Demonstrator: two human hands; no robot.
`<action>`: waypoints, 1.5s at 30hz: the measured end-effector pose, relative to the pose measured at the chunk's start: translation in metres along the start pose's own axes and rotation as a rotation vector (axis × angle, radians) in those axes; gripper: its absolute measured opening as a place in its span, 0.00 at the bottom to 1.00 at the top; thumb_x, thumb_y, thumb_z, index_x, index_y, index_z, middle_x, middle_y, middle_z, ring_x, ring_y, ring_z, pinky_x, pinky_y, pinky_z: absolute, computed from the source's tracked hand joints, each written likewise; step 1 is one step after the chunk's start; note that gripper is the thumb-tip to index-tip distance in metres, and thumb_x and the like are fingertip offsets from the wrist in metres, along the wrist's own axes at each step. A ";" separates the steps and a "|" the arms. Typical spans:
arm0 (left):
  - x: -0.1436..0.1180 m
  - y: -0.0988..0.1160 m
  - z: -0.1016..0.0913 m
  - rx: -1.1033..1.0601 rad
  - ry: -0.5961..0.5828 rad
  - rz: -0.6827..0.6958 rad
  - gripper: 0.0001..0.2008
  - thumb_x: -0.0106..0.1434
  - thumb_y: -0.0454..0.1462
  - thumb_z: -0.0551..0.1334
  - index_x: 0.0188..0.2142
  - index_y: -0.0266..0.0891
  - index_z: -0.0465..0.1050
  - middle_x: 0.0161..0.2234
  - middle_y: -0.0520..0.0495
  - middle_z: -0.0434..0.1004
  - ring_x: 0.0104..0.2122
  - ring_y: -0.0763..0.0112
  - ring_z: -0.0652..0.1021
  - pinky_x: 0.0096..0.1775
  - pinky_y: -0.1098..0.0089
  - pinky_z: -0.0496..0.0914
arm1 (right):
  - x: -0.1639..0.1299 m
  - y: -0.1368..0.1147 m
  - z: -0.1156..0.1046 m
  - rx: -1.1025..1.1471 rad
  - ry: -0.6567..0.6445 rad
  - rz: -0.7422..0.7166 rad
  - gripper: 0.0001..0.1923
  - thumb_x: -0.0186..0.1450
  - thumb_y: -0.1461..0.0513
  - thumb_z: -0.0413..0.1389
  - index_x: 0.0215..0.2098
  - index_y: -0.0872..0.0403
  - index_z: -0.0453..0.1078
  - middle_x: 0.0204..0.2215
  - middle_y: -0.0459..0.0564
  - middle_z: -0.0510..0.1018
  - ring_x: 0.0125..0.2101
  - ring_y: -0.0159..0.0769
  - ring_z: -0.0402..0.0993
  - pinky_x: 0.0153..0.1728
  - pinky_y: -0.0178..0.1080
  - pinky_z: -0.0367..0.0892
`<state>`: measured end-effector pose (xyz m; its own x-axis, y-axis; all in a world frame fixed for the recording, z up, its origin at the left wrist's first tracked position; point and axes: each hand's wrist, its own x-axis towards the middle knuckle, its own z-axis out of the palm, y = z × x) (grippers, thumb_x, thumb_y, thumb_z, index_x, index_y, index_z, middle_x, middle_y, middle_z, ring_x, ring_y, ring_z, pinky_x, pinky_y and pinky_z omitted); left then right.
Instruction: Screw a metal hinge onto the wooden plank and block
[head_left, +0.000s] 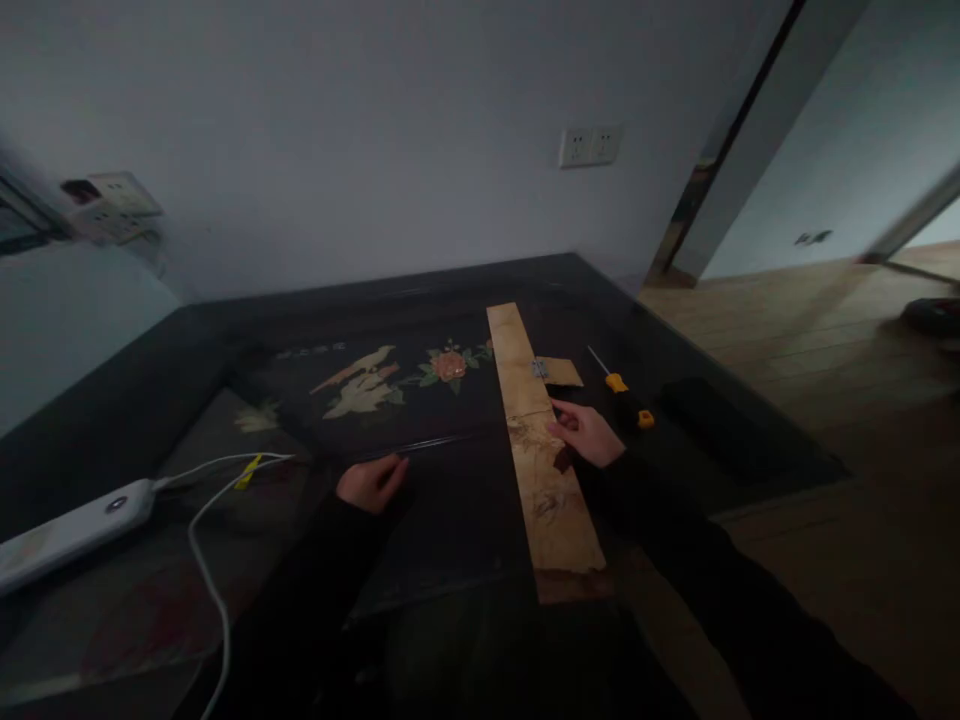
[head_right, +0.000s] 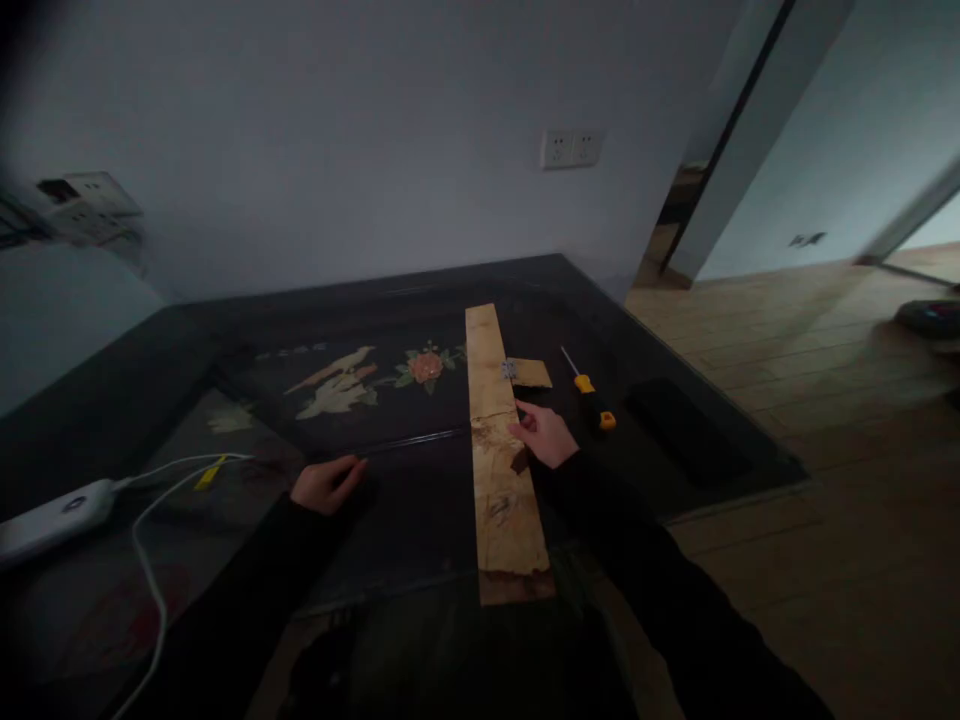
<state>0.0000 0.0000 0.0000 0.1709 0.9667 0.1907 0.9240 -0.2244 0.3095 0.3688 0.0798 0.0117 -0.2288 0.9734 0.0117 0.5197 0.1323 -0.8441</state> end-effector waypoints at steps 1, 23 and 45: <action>0.000 0.000 0.000 -0.003 0.000 0.003 0.21 0.65 0.47 0.46 0.22 0.41 0.65 0.18 0.52 0.67 0.20 0.74 0.68 0.26 0.74 0.59 | -0.001 -0.001 0.000 -0.004 -0.006 -0.004 0.30 0.58 0.58 0.56 0.57 0.62 0.65 0.24 0.45 0.73 0.21 0.29 0.68 0.21 0.31 0.61; 0.029 0.058 -0.012 -0.039 0.036 0.105 0.19 0.66 0.45 0.47 0.26 0.40 0.70 0.22 0.50 0.72 0.23 0.74 0.70 0.27 0.73 0.59 | 0.008 -0.031 -0.019 -0.261 0.084 -0.139 0.18 0.61 0.54 0.55 0.43 0.56 0.75 0.22 0.47 0.74 0.23 0.31 0.67 0.26 0.34 0.58; 0.156 0.148 0.062 -0.164 0.075 0.264 0.24 0.61 0.36 0.57 0.57 0.35 0.63 0.58 0.37 0.67 0.56 0.55 0.68 0.56 0.56 0.63 | 0.107 -0.003 -0.017 -0.368 0.222 -0.333 0.03 0.60 0.63 0.59 0.30 0.56 0.73 0.29 0.48 0.72 0.33 0.33 0.67 0.35 0.34 0.60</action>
<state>0.1850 0.1250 0.0180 0.3664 0.8619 0.3504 0.7826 -0.4892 0.3849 0.3569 0.1872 0.0242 -0.2712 0.8786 0.3930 0.7118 0.4579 -0.5326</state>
